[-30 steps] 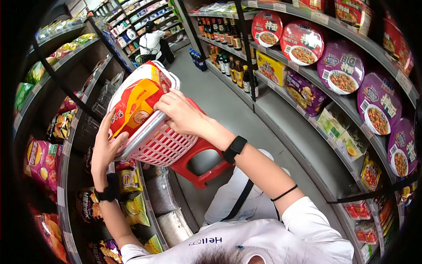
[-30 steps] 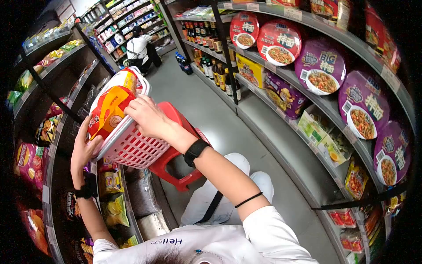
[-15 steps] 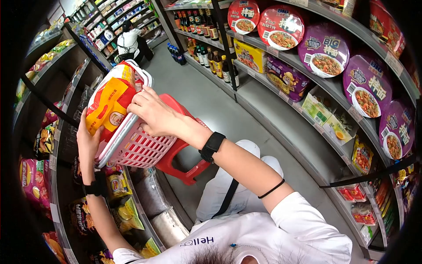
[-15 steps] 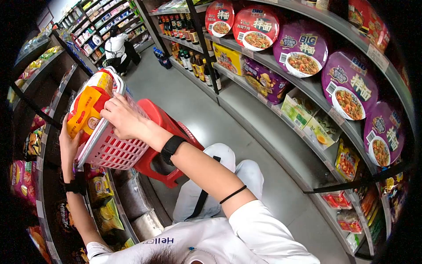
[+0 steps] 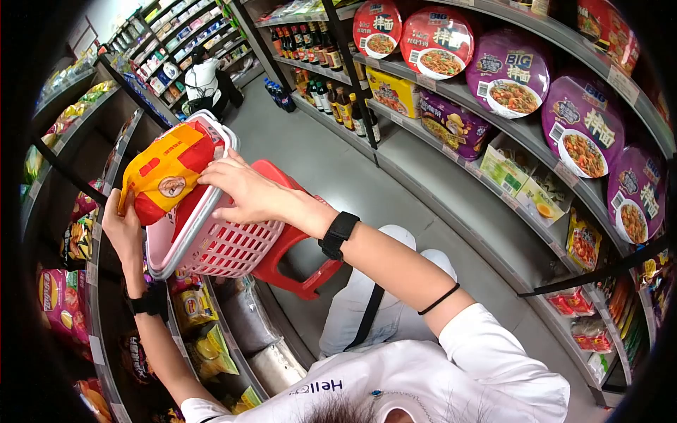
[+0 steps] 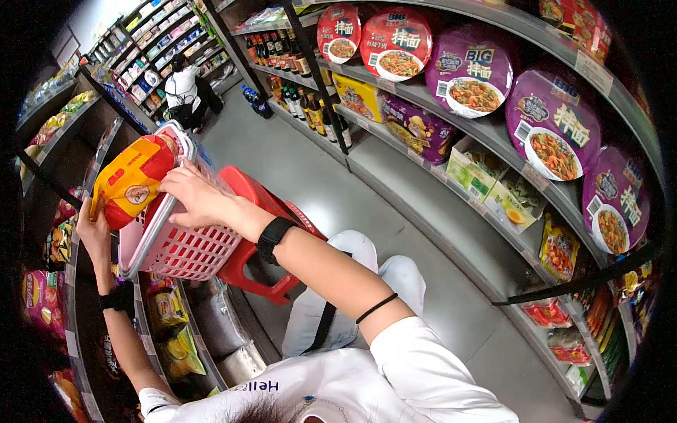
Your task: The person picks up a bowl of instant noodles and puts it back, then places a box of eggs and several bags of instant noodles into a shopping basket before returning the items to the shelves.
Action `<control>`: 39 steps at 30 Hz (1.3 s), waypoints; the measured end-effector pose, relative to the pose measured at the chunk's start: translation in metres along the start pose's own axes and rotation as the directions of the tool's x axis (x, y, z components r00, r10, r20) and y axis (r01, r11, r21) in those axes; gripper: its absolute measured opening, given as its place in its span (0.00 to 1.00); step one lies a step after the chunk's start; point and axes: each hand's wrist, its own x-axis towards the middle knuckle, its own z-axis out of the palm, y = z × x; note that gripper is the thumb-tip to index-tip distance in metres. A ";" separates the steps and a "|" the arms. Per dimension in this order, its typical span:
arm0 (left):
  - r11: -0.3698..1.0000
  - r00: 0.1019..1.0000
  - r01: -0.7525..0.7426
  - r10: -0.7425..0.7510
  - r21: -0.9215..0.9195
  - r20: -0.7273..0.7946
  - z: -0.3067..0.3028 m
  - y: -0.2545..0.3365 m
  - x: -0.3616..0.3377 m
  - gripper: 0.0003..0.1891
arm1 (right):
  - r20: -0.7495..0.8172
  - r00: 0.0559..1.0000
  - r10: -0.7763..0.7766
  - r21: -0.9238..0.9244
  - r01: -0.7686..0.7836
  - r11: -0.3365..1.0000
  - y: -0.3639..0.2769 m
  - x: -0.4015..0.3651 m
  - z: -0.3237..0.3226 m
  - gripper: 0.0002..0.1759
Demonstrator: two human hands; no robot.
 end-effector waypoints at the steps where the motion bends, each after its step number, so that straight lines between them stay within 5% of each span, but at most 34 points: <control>1: 0.997 0.995 -0.070 0.071 0.019 -0.072 -0.003 0.001 0.001 0.11 | -0.071 0.997 0.006 0.053 -0.003 0.999 0.002 0.000 0.003 0.29; 3: 0.960 0.963 -0.231 0.249 0.158 -0.106 -0.019 0.007 0.007 0.08 | -0.089 0.991 0.099 0.123 -0.088 0.989 -0.006 0.006 0.003 0.34; 6: 0.942 0.927 -0.271 0.311 0.199 -0.209 -0.041 0.014 0.010 0.08 | -0.157 0.965 0.208 0.280 -0.158 0.947 -0.032 0.020 -0.003 0.39; 7: 0.964 0.952 -0.182 0.221 0.192 -0.210 -0.050 0.018 0.008 0.09 | -0.186 0.952 0.241 0.339 -0.169 0.926 -0.041 0.026 -0.006 0.41; 11: 0.923 0.873 -0.325 0.376 0.205 -0.310 -0.081 0.050 -0.006 0.09 | -0.258 0.853 0.455 0.497 -0.286 0.819 -0.060 0.043 -0.019 0.46; 12: 0.907 0.852 -0.349 0.412 0.237 -0.324 -0.087 0.061 -0.008 0.08 | -0.312 0.865 0.392 0.410 -0.250 0.877 -0.055 0.046 -0.019 0.49; 15: 0.857 0.779 -0.420 0.509 0.297 -0.367 -0.100 0.090 -0.011 0.08 | -0.173 0.908 0.381 0.545 -0.234 0.805 -0.059 0.045 -0.048 0.52; 21: 0.755 0.595 -0.622 0.629 0.208 -0.500 -0.069 0.148 -0.006 0.09 | -0.187 0.964 0.188 0.398 -0.101 0.912 -0.067 0.009 -0.140 0.42; 23: 0.724 0.591 -0.676 0.643 0.135 -0.487 -0.044 0.194 -0.012 0.08 | -0.361 0.893 0.267 0.445 -0.087 0.891 -0.084 -0.024 -0.166 0.32; 28: 0.563 0.651 -0.758 0.623 -0.329 -0.433 0.044 0.252 -0.030 0.14 | -0.522 0.694 0.495 0.212 -0.456 0.864 -0.098 -0.123 -0.221 0.23; 29: 0.494 0.674 -0.737 0.586 -0.461 -0.450 0.075 0.256 -0.034 0.15 | -0.563 0.632 0.533 0.199 -0.522 0.829 -0.100 -0.137 -0.223 0.21; 34: 0.532 0.891 -0.311 0.451 -0.787 -0.047 0.200 0.269 -0.077 0.06 | -0.681 0.453 0.576 0.178 -0.660 0.729 -0.054 -0.213 -0.215 0.25; 37: 0.536 0.923 -0.157 0.378 -0.829 0.070 0.278 0.267 -0.109 0.04 | -0.713 0.429 0.555 0.058 -0.752 0.656 -0.001 -0.264 -0.207 0.23; 39: 0.604 0.895 -0.065 0.386 -0.794 0.221 0.312 0.261 -0.125 0.05 | -0.730 0.312 0.608 0.028 -0.875 0.483 0.033 -0.301 -0.199 0.23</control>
